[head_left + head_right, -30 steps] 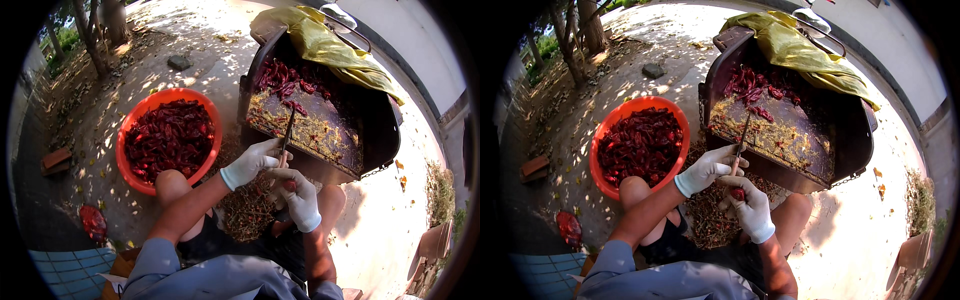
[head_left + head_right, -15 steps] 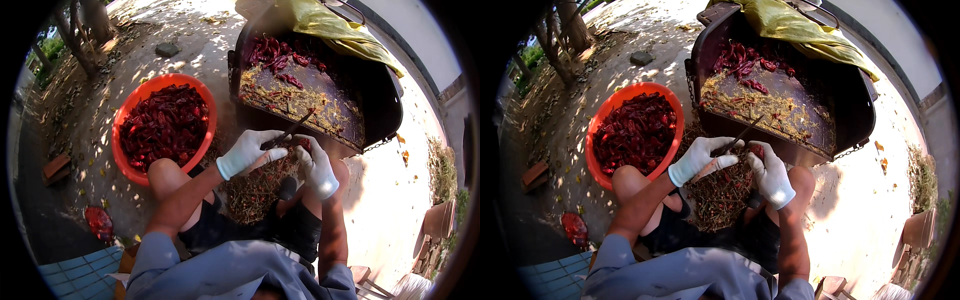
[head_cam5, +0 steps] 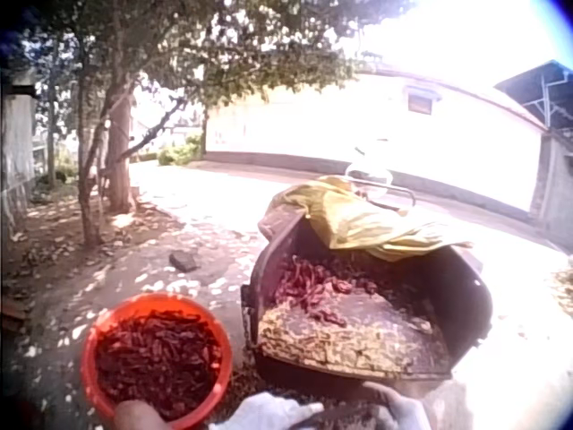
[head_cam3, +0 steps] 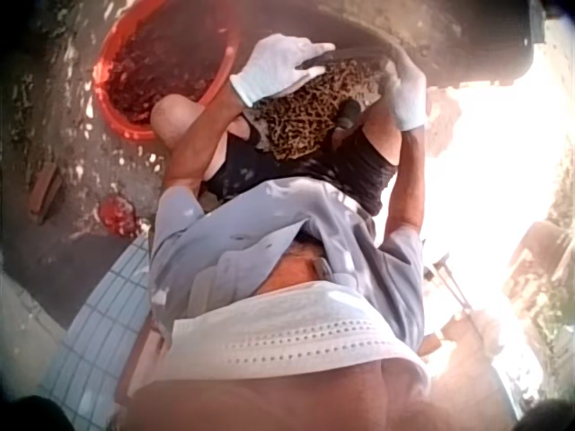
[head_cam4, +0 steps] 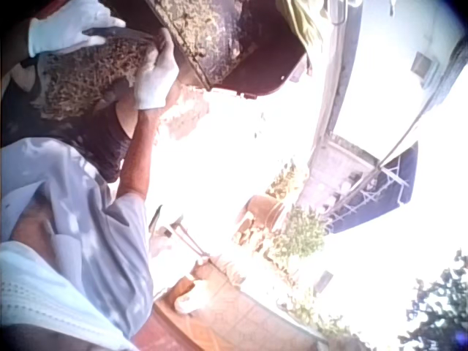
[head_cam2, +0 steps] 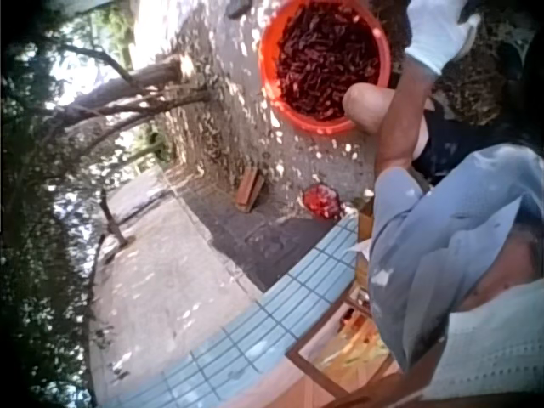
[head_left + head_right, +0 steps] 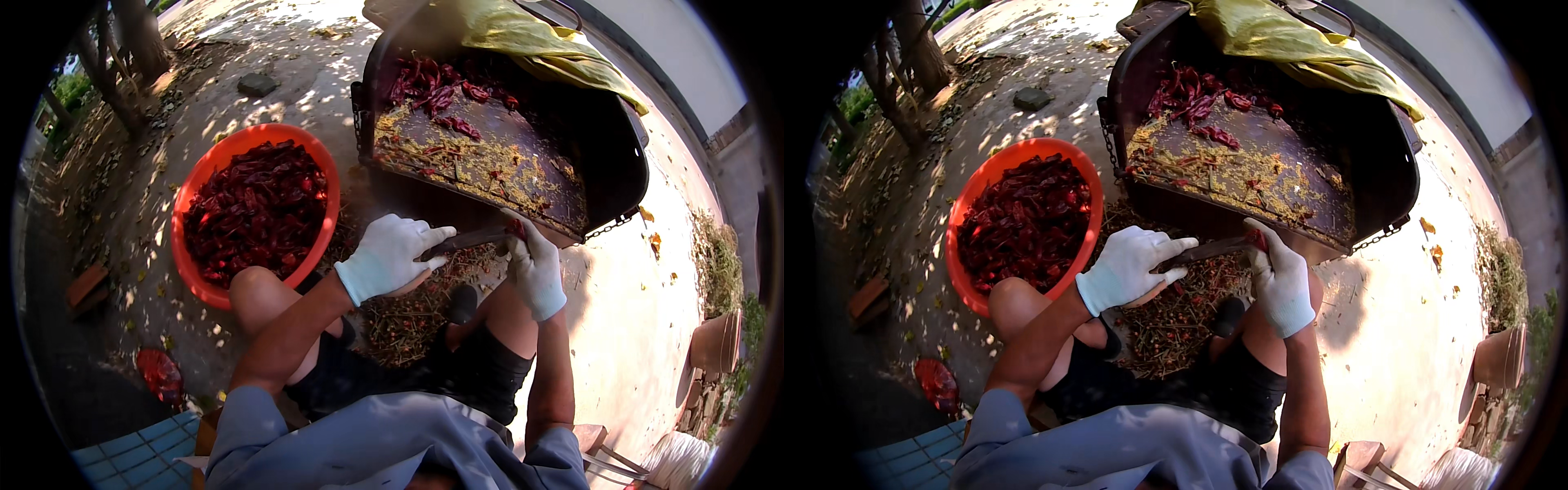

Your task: The person cleans dried chili peppers by hand and using shears, removing the stems and opening the skins before placing them into a large orange basin.

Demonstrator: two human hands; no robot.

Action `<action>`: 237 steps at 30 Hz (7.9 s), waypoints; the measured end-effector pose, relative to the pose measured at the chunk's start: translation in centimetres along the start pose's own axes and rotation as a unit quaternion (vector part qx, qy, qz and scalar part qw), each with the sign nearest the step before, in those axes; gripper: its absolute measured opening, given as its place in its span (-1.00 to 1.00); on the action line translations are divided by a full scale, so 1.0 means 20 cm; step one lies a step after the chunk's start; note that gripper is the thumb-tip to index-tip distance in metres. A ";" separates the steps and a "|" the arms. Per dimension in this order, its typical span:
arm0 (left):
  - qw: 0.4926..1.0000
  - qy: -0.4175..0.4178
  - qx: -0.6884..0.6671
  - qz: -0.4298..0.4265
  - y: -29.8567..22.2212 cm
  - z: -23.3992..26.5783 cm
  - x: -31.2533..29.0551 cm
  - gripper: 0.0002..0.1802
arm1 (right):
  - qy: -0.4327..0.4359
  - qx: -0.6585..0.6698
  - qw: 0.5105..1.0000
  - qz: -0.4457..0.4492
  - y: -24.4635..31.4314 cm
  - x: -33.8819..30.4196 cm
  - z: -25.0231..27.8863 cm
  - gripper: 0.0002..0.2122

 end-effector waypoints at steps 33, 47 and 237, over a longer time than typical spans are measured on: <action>0.928 0.132 -0.349 0.001 -0.06 -0.04 -0.01 -0.59 | 0.346 0.566 0.740 0.108 -0.18 -0.04 -0.10 -0.58; 0.741 -0.147 -0.651 0.074 0.07 0.15 -0.02 -0.65 | 0.117 0.407 0.906 -0.013 -0.14 -0.10 -0.34 -0.66; 0.967 -0.045 -0.182 0.172 0.25 0.15 -0.12 -0.76 | 0.054 0.333 0.940 -0.058 -0.17 0.26 -0.64 -0.93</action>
Point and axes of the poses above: each hand's wrist, its own x-axis towards the middle knuckle, its own z-axis out of the back of the hand, y = z × x, the point moved 2 cm from there along x, towards the middle knuckle, and after that the axes turned 13 degrees about y, right-handed, at the moved point
